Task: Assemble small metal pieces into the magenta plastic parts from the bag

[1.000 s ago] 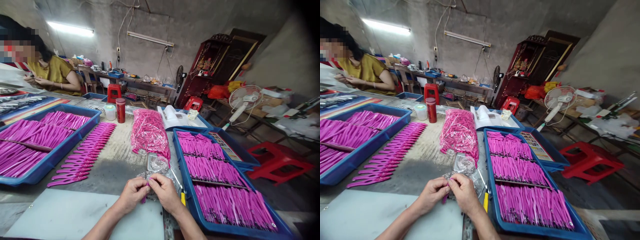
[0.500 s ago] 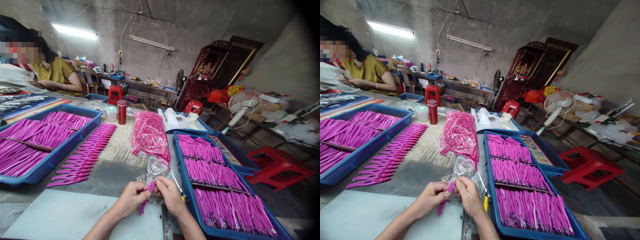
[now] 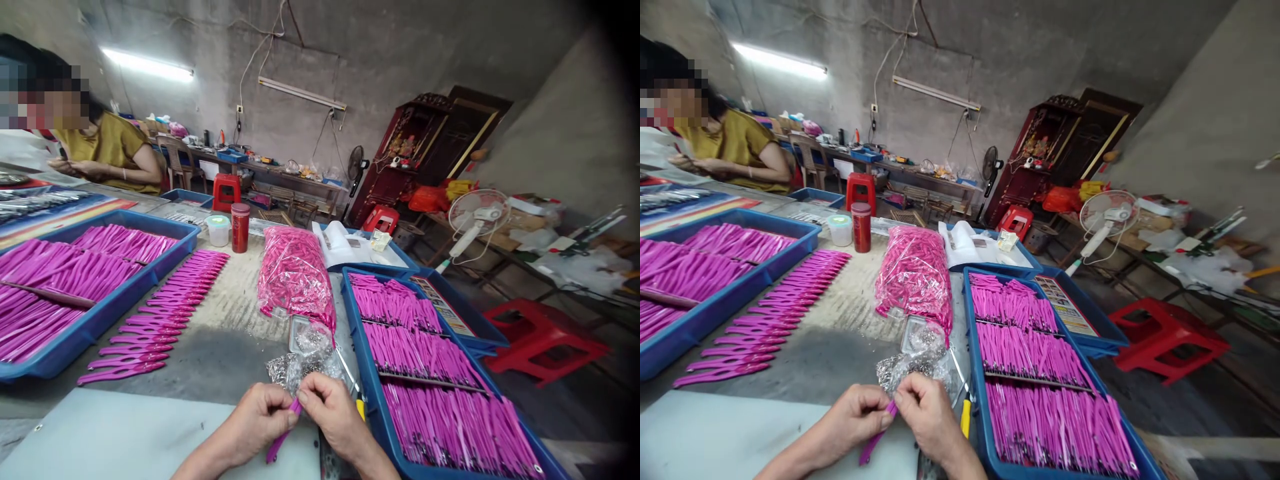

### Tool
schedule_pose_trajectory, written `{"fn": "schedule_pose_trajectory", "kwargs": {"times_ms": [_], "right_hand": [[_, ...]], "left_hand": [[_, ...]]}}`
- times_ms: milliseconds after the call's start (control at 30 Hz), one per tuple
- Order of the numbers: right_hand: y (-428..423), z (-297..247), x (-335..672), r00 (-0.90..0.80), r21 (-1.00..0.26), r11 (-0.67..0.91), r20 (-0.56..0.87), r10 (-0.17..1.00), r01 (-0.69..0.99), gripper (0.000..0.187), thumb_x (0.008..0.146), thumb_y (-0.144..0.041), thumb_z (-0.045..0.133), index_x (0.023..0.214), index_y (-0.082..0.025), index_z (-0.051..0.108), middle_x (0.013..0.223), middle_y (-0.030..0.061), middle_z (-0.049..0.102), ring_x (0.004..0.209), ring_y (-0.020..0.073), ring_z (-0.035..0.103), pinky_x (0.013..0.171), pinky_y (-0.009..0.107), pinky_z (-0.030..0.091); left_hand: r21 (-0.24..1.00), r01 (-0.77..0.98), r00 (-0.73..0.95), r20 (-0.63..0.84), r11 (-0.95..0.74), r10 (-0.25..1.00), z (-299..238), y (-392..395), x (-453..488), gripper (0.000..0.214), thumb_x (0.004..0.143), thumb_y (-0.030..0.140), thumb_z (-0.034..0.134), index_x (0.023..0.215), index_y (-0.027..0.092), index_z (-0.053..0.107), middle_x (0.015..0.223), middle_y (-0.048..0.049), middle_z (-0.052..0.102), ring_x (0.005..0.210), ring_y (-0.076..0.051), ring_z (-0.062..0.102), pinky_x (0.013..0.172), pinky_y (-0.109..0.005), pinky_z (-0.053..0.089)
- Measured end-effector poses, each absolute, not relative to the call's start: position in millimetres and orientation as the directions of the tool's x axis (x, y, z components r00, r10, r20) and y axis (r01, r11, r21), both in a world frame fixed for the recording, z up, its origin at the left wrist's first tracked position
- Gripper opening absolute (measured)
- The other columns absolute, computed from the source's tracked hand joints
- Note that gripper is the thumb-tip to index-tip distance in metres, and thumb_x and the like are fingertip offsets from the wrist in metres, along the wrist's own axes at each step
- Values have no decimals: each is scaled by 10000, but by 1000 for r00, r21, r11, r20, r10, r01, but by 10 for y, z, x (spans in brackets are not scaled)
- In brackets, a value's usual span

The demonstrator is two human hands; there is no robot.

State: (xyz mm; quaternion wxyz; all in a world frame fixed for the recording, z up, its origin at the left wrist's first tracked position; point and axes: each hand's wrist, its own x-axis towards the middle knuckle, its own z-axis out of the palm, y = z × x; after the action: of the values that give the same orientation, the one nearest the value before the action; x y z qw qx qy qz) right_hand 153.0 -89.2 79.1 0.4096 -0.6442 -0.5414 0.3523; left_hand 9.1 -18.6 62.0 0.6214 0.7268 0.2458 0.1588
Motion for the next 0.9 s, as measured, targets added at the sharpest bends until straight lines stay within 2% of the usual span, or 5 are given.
{"fn": "schedule_pose_trajectory", "kwargs": {"times_ms": [200, 400, 533, 700, 900], "right_hand": [[-930, 631, 1438, 329, -877, -104, 64, 942, 470, 216, 748, -331, 429, 582, -194, 439, 531, -49, 376, 520, 109, 368, 496, 224, 279], [-879, 482, 1389, 486, -896, -176, 51, 873, 409, 299, 728, -438, 407, 558, -195, 448, 505, -35, 396, 494, 123, 394, 481, 233, 305], [-844, 378, 1387, 556, -921, -185, 40, 830, 342, 326, 721, -473, 424, 547, -199, 453, 492, -36, 396, 484, 126, 390, 471, 236, 309], [-807, 153, 1427, 537, -948, -167, 5, 843, 272, 313, 753, -458, 445, 580, -198, 471, 517, -39, 407, 507, 126, 397, 483, 223, 336], [-718, 330, 1427, 465, -895, -207, 1, 885, 396, 290, 785, -404, 413, 578, -208, 464, 519, -35, 443, 506, 131, 432, 481, 220, 335]], "left_hand": [[991, 133, 787, -125, 31, 604, 481, -305, 157, 325, 725, 464, 509, 587, 178, 435, 493, 64, 343, 411, -71, 307, 382, -186, 263], [897, 71, 530, 336, -436, 778, 228, -439, 281, 213, 846, 379, 446, 787, 205, 553, 671, 9, 572, 612, -125, 539, 583, -198, 442], [705, 171, 475, 553, -688, 685, 139, -423, 307, 226, 914, 326, 343, 865, 223, 538, 680, 3, 569, 584, -120, 565, 551, -184, 460], [393, 410, 505, 654, -823, 564, 146, -353, 303, 316, 945, 305, 227, 853, 221, 518, 639, 6, 557, 513, -132, 574, 474, -197, 450], [283, 434, 549, 670, -855, 500, 204, -221, 238, 304, 947, 241, 225, 809, 211, 495, 619, 16, 547, 487, -118, 566, 450, -190, 428]]}}
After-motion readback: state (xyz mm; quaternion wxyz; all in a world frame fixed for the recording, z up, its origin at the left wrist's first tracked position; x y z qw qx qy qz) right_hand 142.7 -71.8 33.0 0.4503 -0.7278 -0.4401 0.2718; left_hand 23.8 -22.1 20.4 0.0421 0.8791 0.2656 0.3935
